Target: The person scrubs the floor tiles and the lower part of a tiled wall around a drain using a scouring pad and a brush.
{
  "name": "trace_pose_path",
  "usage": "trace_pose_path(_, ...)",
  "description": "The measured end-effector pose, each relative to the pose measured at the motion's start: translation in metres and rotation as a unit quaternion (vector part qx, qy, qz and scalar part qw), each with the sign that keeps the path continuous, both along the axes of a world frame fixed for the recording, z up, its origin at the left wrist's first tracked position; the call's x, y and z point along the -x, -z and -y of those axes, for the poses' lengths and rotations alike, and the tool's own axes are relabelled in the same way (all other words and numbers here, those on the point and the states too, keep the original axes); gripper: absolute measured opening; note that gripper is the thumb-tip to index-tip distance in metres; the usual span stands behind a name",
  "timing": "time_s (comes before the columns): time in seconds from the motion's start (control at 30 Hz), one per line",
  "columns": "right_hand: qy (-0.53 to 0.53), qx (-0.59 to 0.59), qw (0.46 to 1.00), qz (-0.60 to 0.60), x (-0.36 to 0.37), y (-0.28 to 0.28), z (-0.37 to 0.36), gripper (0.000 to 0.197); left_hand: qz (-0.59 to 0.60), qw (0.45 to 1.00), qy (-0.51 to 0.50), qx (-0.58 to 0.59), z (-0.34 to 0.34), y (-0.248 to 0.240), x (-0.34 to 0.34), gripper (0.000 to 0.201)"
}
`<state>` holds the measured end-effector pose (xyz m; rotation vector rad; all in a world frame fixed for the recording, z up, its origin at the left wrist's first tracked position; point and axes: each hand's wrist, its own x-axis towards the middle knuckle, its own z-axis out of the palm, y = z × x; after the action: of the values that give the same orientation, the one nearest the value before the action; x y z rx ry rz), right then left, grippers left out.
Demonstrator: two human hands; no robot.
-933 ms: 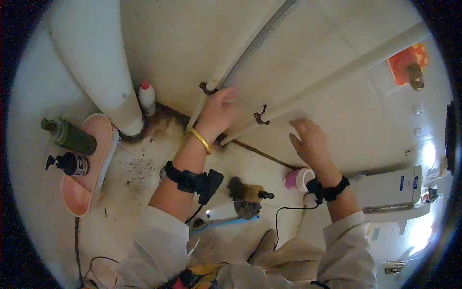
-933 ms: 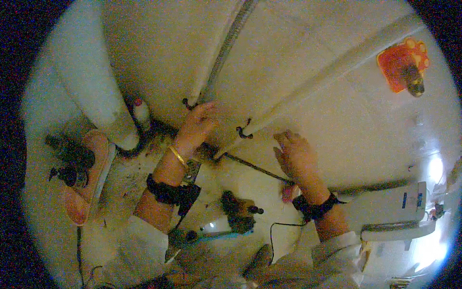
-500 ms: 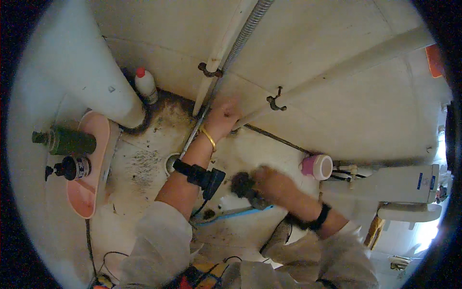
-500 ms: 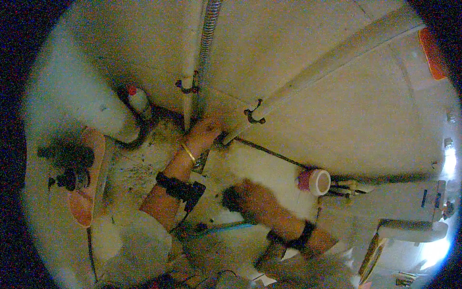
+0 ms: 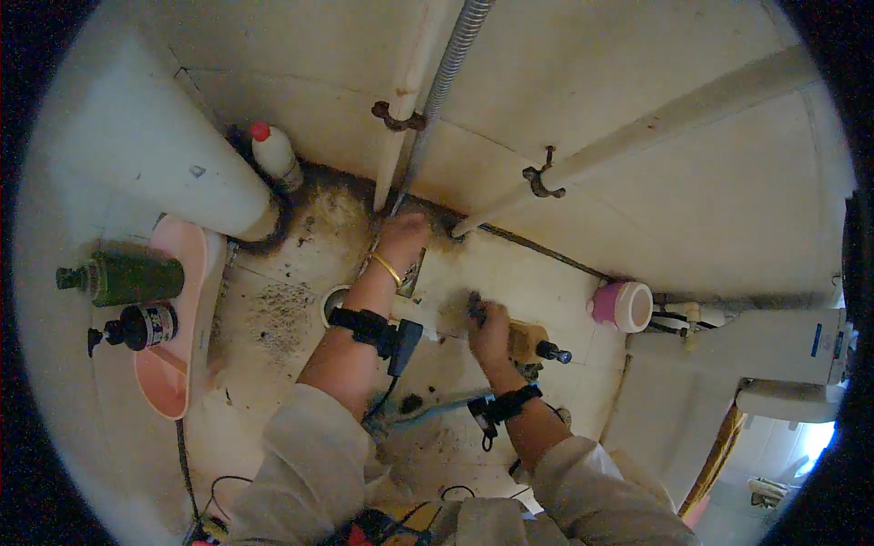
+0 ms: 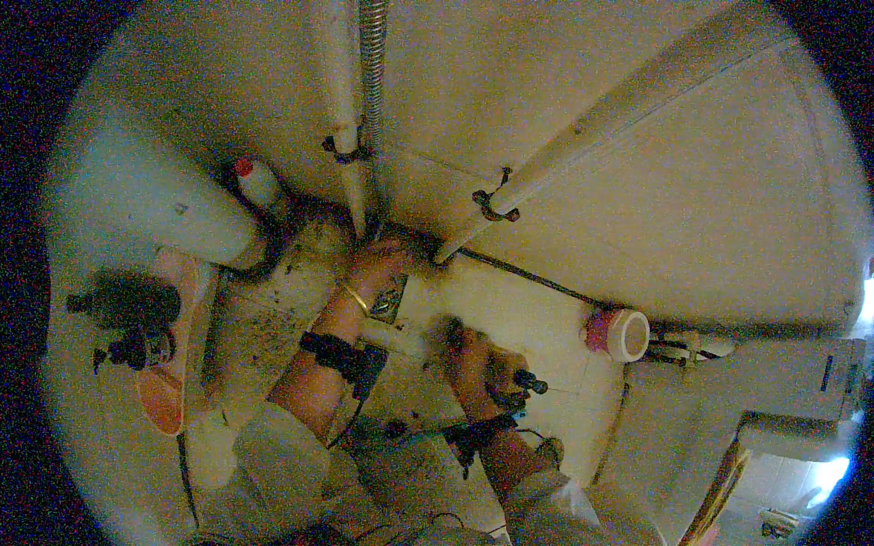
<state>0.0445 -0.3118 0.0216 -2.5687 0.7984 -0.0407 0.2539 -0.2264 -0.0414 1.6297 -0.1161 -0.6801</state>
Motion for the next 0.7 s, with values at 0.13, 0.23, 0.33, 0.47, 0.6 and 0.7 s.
trace_pose_path(0.13,0.160,0.022,0.965,0.206,-0.061,0.028,0.016,0.021,0.009,0.998,-0.028,-0.047,-0.020,0.021,-0.006,0.040)
trace_pose_path(0.23,0.143,-0.021,0.963,0.226,-0.086,0.048,0.055,0.026,-0.102,0.994,-0.016,0.047,-0.011,0.002,0.000,0.039)
trace_pose_path(0.33,0.015,0.062,0.989,0.137,-0.087,0.064,0.032,0.031,-0.101,0.995,-0.020,0.017,-0.014,-0.020,0.001,0.036)
trace_pose_path(0.47,-0.203,0.233,0.946,0.096,-0.079,0.051,-0.025,0.032,-0.079,0.995,-0.068,0.002,-0.036,0.001,-0.008,0.034)
trace_pose_path(0.6,-0.068,0.052,0.996,-0.018,-0.079,0.031,-0.002,0.031,-0.042,0.998,-0.041,-0.020,-0.042,0.021,-0.009,0.031)
trace_pose_path(0.7,-0.086,0.172,0.981,-0.005,-0.088,0.069,-0.013,0.029,0.013,0.998,-0.063,0.012,-0.011,0.042,-0.009,0.029)
